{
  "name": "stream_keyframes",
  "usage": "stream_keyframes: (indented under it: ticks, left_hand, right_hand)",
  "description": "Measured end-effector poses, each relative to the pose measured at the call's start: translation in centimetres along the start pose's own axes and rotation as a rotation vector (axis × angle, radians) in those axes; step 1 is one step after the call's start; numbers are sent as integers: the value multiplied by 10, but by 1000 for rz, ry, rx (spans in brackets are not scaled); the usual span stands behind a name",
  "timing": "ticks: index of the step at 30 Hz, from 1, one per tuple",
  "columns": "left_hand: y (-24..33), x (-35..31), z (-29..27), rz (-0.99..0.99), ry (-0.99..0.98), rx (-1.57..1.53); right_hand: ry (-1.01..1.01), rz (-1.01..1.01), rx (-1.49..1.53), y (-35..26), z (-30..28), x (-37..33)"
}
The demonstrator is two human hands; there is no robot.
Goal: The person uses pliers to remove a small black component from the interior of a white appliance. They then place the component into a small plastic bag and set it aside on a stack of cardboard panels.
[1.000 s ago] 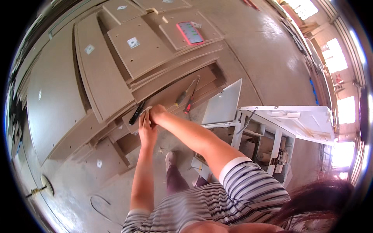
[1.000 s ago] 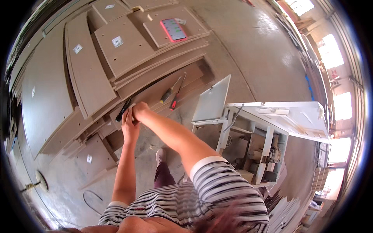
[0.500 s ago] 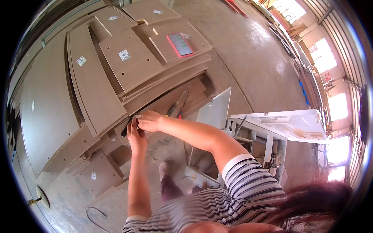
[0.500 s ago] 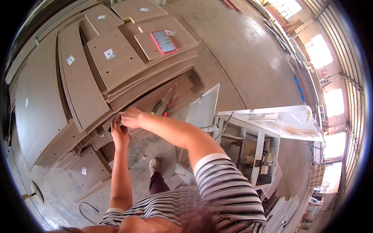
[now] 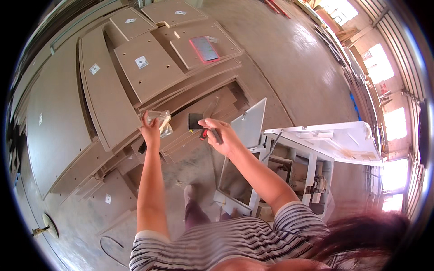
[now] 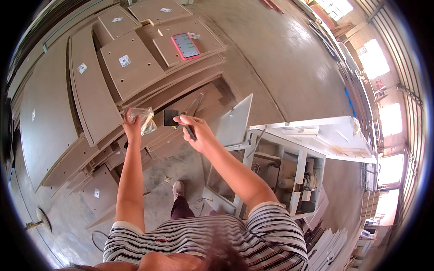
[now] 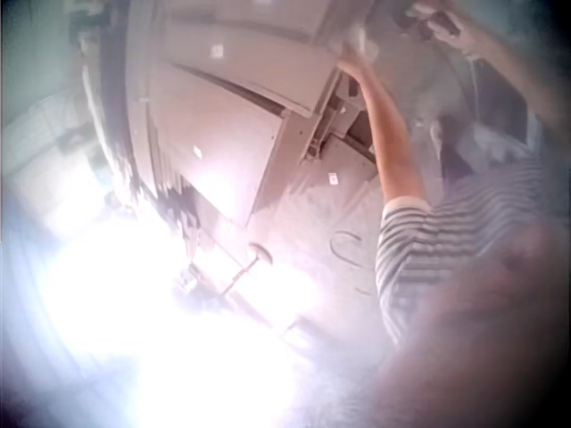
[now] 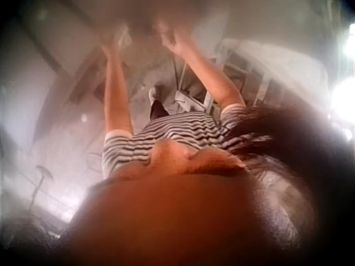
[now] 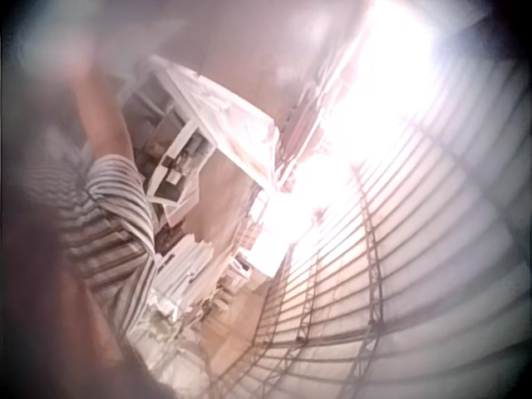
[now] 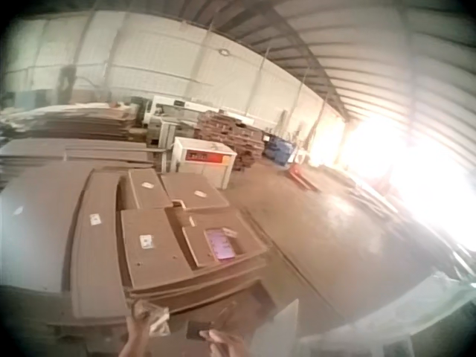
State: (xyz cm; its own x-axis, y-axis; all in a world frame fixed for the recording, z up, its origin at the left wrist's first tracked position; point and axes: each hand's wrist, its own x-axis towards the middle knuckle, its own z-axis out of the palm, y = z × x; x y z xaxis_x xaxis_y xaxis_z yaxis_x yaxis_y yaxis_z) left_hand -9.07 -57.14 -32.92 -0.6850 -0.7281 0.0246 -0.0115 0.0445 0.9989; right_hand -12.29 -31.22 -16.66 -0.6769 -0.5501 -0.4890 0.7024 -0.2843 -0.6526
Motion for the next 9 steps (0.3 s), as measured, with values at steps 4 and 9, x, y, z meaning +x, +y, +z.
stream_keyframes:
  ticks: [4, 9]
  left_hand:
    - [4, -30, -6, 64, 80, 378]
    - [20, -89, -3, -113, -38, 193]
  right_hand:
    - [28, -41, 6, -5, -16, -44]
    - [-49, -831, -1036, -11, -26, -100]
